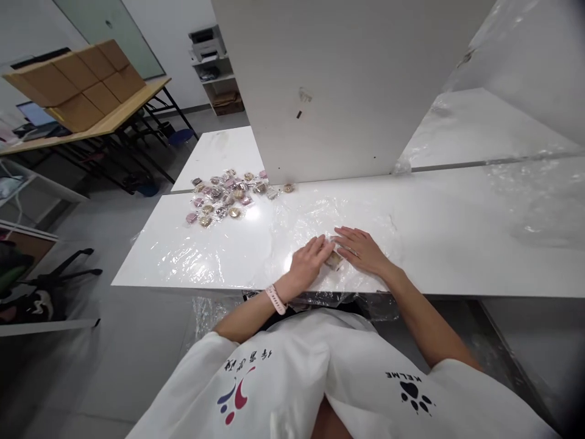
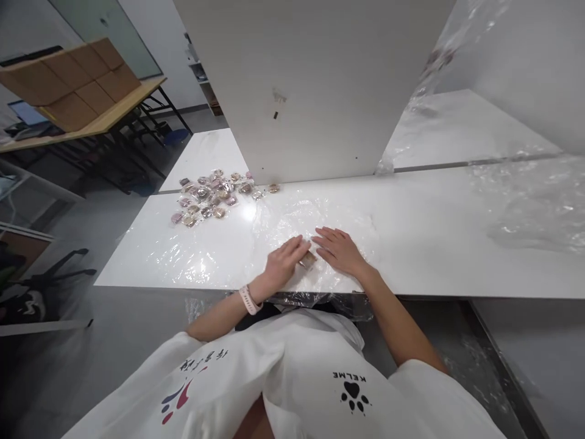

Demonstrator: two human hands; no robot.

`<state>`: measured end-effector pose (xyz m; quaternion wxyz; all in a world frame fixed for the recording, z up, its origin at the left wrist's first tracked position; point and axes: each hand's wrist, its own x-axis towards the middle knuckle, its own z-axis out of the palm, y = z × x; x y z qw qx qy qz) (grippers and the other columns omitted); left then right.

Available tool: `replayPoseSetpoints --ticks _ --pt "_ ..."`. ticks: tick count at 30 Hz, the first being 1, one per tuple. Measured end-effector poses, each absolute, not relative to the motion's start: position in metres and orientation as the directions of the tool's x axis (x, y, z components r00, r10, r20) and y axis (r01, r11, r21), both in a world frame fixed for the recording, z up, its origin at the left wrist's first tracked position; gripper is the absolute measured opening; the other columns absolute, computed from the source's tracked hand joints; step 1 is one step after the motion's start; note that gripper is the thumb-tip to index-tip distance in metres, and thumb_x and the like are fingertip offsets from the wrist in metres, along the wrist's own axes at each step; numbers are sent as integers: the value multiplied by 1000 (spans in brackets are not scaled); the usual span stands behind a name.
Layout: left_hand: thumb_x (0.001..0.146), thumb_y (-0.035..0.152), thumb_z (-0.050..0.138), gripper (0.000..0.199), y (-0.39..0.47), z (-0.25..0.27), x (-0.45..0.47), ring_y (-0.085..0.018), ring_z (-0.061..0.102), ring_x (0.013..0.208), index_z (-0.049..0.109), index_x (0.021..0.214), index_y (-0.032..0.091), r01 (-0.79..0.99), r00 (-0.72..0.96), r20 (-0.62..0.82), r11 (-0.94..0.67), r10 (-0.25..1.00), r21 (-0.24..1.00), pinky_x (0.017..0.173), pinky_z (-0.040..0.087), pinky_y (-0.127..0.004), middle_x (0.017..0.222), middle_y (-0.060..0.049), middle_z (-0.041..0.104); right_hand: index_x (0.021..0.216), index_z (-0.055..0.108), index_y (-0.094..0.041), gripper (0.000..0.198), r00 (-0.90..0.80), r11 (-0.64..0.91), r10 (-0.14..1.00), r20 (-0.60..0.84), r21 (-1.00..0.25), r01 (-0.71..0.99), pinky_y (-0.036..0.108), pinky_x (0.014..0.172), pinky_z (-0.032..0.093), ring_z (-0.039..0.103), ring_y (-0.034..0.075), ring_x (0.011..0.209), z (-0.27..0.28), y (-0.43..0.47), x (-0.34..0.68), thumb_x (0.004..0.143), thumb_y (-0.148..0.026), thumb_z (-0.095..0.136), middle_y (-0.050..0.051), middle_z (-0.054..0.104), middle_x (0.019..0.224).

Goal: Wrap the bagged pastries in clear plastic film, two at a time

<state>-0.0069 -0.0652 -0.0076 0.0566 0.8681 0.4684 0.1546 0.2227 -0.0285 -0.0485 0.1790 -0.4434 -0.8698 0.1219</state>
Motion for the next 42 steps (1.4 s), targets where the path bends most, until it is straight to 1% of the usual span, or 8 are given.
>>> replayPoseSetpoints --ticks 3,8,14,20,27,34,39,42 --pt "94 4 41 53 -84 -33 14 -33 26 151 46 144 22 814 511 147 -531 847 236 116 37 -57 159 -14 37 139 57 -31 44 -495 540 840 222 -434 721 51 116 34 42 24 143 -46 -22 225 103 -42 34 2 49 151" --pt "91 2 36 76 -94 -16 -12 -28 -5 155 10 160 25 785 478 141 -494 867 374 121 24 -58 168 -13 6 138 57 -31 43 -276 404 914 296 -614 678 47 105 48 54 26 130 -10 -62 241 101 -46 40 6 59 141" --pt "87 26 65 80 -148 -3 -86 -33 11 155 24 156 27 765 593 11 -568 805 304 122 18 -63 165 -13 23 145 50 -35 57 -300 408 904 306 -397 822 57 116 30 46 35 138 -15 -186 236 92 -55 57 7 53 148" --pt "94 13 50 23 -153 -14 -116 -22 62 119 67 100 27 827 447 208 -490 870 275 117 35 -53 119 -4 72 154 36 -38 56 -251 362 918 306 -393 845 60 118 23 42 35 141 -33 -202 180 99 -45 47 7 43 155" --pt "95 13 46 24 -164 -13 -129 -24 58 122 65 104 25 852 371 275 -443 887 278 108 45 -48 128 -6 67 157 30 -20 64 -238 247 966 98 -620 745 52 117 33 34 30 147 -10 -107 163 103 -54 27 12 36 159" --pt "94 18 55 18 -176 6 -145 -28 56 117 69 91 27 922 205 499 -337 842 192 94 51 -48 119 -7 68 152 41 -30 54 -623 563 767 152 -625 541 53 122 24 36 24 146 -31 -70 161 102 -51 35 4 44 155" --pt "92 22 61 19 -131 48 -116 -26 53 95 75 92 34 956 126 702 -274 701 102 84 44 -45 99 -8 65 140 55 -30 48 -379 323 906 189 -887 330 46 113 42 50 23 135 -27 -67 172 101 -53 40 6 56 145" --pt "99 25 49 26 -74 64 -77 -22 49 77 73 94 33 927 187 648 -351 738 132 78 40 -43 76 -5 59 133 60 -26 47 -117 187 980 163 -953 237 44 104 50 60 23 122 -20 -74 176 100 -54 41 8 62 137"
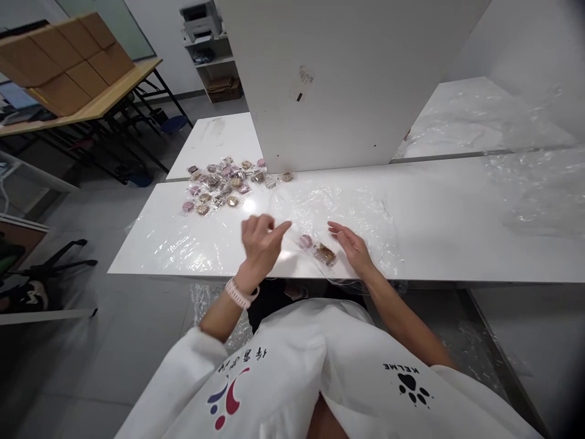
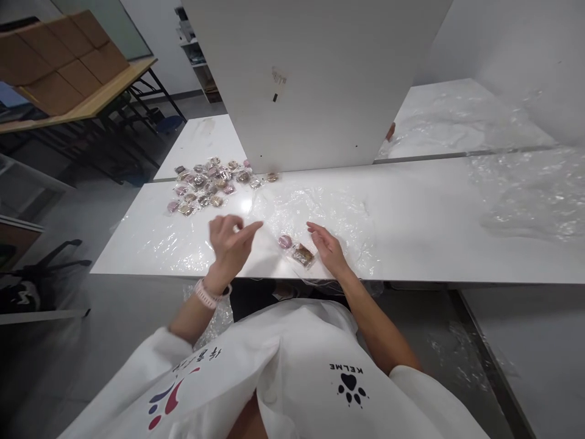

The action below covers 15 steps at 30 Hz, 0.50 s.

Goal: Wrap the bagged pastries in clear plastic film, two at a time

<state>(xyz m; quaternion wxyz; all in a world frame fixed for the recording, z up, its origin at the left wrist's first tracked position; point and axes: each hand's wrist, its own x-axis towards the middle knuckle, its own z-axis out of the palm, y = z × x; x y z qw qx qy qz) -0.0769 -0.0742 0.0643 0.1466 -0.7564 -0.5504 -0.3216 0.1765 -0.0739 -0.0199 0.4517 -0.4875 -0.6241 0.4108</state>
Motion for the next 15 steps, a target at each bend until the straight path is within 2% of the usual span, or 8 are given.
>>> replayPoseSetpoints --ticks 3,5,7,9,11,12,15 --pt "102 19 32 42 -15 66 -26 -21 49 71 72 94 28 827 443 426 -543 789 145 75 40 -41 69 -5 56 121 66 -24 41 241 141 947 212 -949 281 41 89 57 68 22 97 -4 -103 181 97 -52 49 9 70 115" --pt "100 11 26 47 14 57 8 -20 49 66 71 91 23 749 611 255 -651 750 123 74 40 -41 63 -5 54 117 67 -24 32 333 160 904 268 -934 318 37 77 58 67 18 79 9 -132 183 97 -45 52 7 71 100" --pt "97 7 28 45 31 44 39 -20 49 60 70 85 19 687 717 67 -720 694 101 69 40 -39 59 -5 53 116 68 -26 27 186 247 930 316 -915 319 32 67 57 65 15 69 18 -158 179 98 -38 52 5 70 93" --pt "93 3 33 40 38 29 61 -19 50 59 70 83 16 653 757 -74 -749 649 115 64 38 -37 59 -6 55 120 67 -27 28 -112 367 930 349 -886 284 30 67 58 67 16 73 21 -173 172 99 -33 51 4 71 96" --pt "91 4 37 35 38 16 71 -19 53 60 70 94 14 651 759 -125 -739 639 172 62 38 -34 64 -7 60 128 64 -28 33 -343 463 867 361 -838 289 34 80 60 70 19 92 15 -176 163 100 -31 47 6 72 109" --pt "92 6 39 33 37 13 71 -18 55 61 68 105 14 657 753 -125 -724 646 212 62 38 -33 68 -7 63 132 61 -29 35 -402 499 843 359 -802 329 38 90 58 68 21 105 10 -175 159 100 -32 46 6 71 117" --pt "95 11 43 40 30 11 51 -18 61 71 52 133 16 672 723 -94 -666 684 323 65 41 -30 83 -7 69 143 52 -29 43 -447 532 839 311 -646 547 49 107 48 54 26 130 -11 -168 154 101 -34 42 8 59 141"
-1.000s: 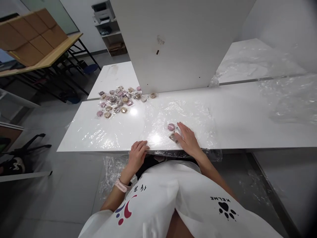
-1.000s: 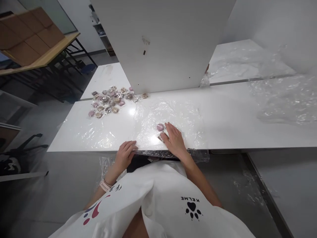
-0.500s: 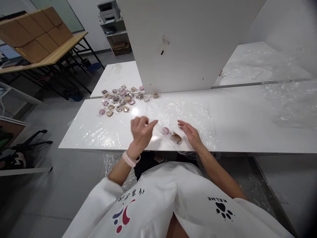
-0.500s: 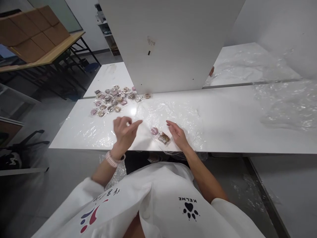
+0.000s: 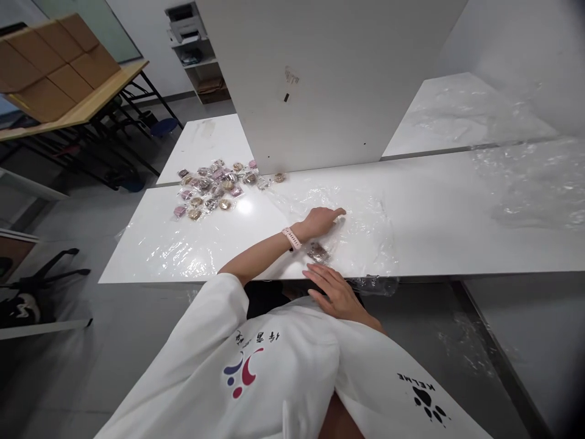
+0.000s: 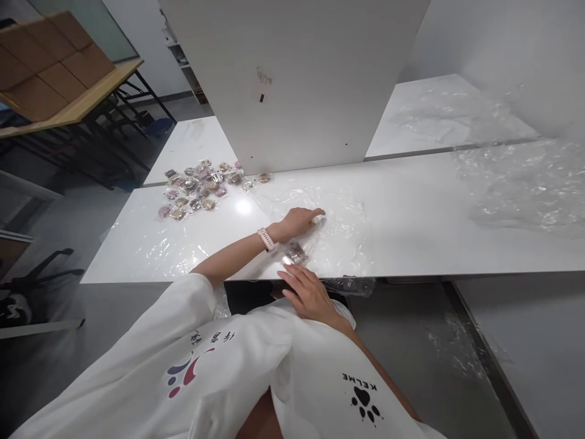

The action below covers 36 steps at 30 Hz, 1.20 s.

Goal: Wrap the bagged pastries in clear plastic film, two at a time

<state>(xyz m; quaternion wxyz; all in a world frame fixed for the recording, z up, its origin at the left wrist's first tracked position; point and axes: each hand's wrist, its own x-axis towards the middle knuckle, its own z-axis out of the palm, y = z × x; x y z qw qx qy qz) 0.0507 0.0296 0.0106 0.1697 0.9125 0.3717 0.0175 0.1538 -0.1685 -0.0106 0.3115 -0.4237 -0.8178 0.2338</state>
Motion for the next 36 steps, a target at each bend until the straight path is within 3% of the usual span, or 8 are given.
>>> replayPoseSetpoints --ticks 5,11,15,21,25,28,32,36 --pt "99 30 48 31 1 17 -19 -24 62 110 54 127 17 563 774 32 -711 632 420 93 47 -38 122 -14 66 157 30 -32 57 -354 474 879 319 -502 724 50 106 46 54 30 129 -34 -169 167 101 -31 40 10 50 149" --pt "94 43 59 57 -45 7 -72 -29 41 141 42 145 22 527 786 40 -703 617 478 116 33 -46 149 -12 49 158 26 -33 58 -236 350 932 276 -513 783 45 93 53 58 30 120 -26 -156 195 102 -38 38 12 48 145" --pt "95 39 58 48 -68 -2 -77 -27 52 125 49 139 22 596 696 51 -617 716 514 105 43 -42 135 -12 59 154 37 -33 52 -319 377 926 204 -428 821 45 90 50 60 30 112 -20 -144 216 102 -40 35 10 57 135" --pt "99 41 49 30 -61 -9 -69 -23 62 99 61 117 20 669 524 91 -475 847 572 89 48 -37 110 -9 69 131 64 -25 44 -291 385 914 283 -378 842 40 82 44 62 26 98 -25 -125 225 104 -37 31 10 69 114" --pt "101 44 46 28 -31 -6 -52 -18 62 71 62 105 21 744 387 -62 -271 920 611 67 45 -30 79 -2 69 101 74 -23 44 -197 250 966 168 -413 876 38 78 40 62 24 85 -23 -88 225 103 -42 34 7 73 89" --pt "99 38 51 21 -15 -1 -36 -18 61 65 61 105 20 832 316 -126 -210 940 514 59 40 -28 75 -2 68 94 74 -22 37 -86 105 994 65 -394 913 35 72 39 60 24 76 -18 -63 224 99 -45 44 6 71 76" --pt "96 29 57 23 -20 0 -34 -23 62 91 57 116 19 855 383 149 -411 912 317 70 44 -33 109 -10 68 112 70 -18 35 -172 274 929 329 -294 916 40 81 42 59 29 96 -13 -65 222 99 -40 46 12 72 100" --pt "95 38 59 31 -37 -7 -55 -26 57 113 57 122 22 635 687 183 -704 703 317 91 44 -38 128 -10 63 132 61 -23 40 -409 527 838 360 -347 776 42 94 45 55 28 114 -25 -91 223 99 -42 47 9 64 132"
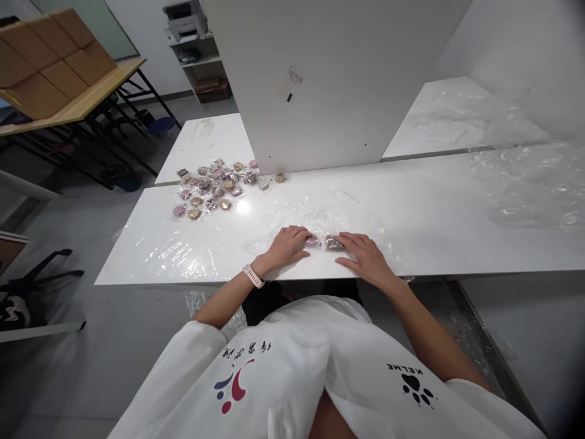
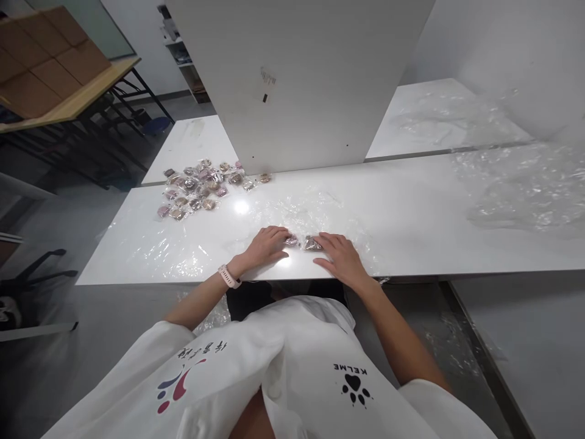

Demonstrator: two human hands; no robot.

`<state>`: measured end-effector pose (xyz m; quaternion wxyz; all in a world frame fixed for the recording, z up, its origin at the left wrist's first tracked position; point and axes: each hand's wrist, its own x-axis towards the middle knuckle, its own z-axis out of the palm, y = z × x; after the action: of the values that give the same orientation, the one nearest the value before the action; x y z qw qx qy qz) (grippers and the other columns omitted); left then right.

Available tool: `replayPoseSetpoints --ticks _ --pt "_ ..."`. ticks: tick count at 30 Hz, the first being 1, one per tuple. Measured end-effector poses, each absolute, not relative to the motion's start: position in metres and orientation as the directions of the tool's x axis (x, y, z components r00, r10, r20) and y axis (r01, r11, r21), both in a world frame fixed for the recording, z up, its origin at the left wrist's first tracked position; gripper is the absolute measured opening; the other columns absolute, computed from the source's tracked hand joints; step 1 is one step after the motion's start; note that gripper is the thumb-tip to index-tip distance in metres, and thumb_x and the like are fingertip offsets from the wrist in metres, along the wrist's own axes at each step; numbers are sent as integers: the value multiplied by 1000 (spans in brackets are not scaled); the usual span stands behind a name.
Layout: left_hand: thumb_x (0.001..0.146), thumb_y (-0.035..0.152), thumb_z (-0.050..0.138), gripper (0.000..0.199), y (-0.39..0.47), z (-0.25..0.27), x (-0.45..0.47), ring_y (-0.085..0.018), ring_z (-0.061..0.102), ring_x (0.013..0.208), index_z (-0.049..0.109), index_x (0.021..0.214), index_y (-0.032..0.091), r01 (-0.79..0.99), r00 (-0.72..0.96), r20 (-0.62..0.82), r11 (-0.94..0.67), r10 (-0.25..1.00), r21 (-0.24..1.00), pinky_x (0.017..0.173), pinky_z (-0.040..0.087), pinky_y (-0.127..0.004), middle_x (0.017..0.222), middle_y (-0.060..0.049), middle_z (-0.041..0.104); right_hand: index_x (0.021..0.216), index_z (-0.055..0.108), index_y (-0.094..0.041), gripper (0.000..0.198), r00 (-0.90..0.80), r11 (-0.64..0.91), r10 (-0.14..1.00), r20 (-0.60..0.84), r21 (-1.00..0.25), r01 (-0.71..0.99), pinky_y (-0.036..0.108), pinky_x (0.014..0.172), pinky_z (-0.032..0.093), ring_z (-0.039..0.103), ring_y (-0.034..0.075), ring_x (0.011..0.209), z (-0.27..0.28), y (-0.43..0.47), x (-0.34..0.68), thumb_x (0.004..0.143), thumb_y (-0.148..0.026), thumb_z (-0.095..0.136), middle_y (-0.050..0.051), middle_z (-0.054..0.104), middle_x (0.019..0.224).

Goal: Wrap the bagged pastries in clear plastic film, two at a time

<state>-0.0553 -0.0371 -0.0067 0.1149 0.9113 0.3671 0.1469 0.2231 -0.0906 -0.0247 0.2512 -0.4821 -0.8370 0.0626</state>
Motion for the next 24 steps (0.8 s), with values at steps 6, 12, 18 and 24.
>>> replayPoseSetpoints --ticks 6,12,18,24 --pt "102 35 44 27 -26 0 -60 -20 64 83 65 110 20 767 502 36 -465 864 442 69 44 -29 91 -6 71 116 70 -23 39 -176 303 940 291 -484 821 34 74 48 65 23 87 -36 -85 226 103 -40 37 7 75 97" --pt "94 34 59 18 1 13 -32 -27 66 88 66 101 18 918 303 -78 -268 950 293 80 49 -40 89 -9 73 92 72 -23 33 4 -4 1000 1 -349 937 28 58 31 63 21 69 -20 -49 221 95 -48 50 3 71 72" --pt "101 40 42 54 -53 -9 -5 -29 22 152 38 150 17 745 618 237 -654 750 128 123 18 -53 161 -12 33 111 70 -18 35 29 112 927 373 -350 930 36 83 41 62 25 99 -25 -79 222 100 -38 43 11 72 106" --pt "99 61 28 78 -89 -32 12 -31 12 155 13 160 14 696 684 157 -701 713 152 125 6 -56 166 -12 20 107 71 -14 50 460 -289 766 450 -398 871 52 89 40 54 36 108 -32 -148 261 95 -56 47 19 66 109"
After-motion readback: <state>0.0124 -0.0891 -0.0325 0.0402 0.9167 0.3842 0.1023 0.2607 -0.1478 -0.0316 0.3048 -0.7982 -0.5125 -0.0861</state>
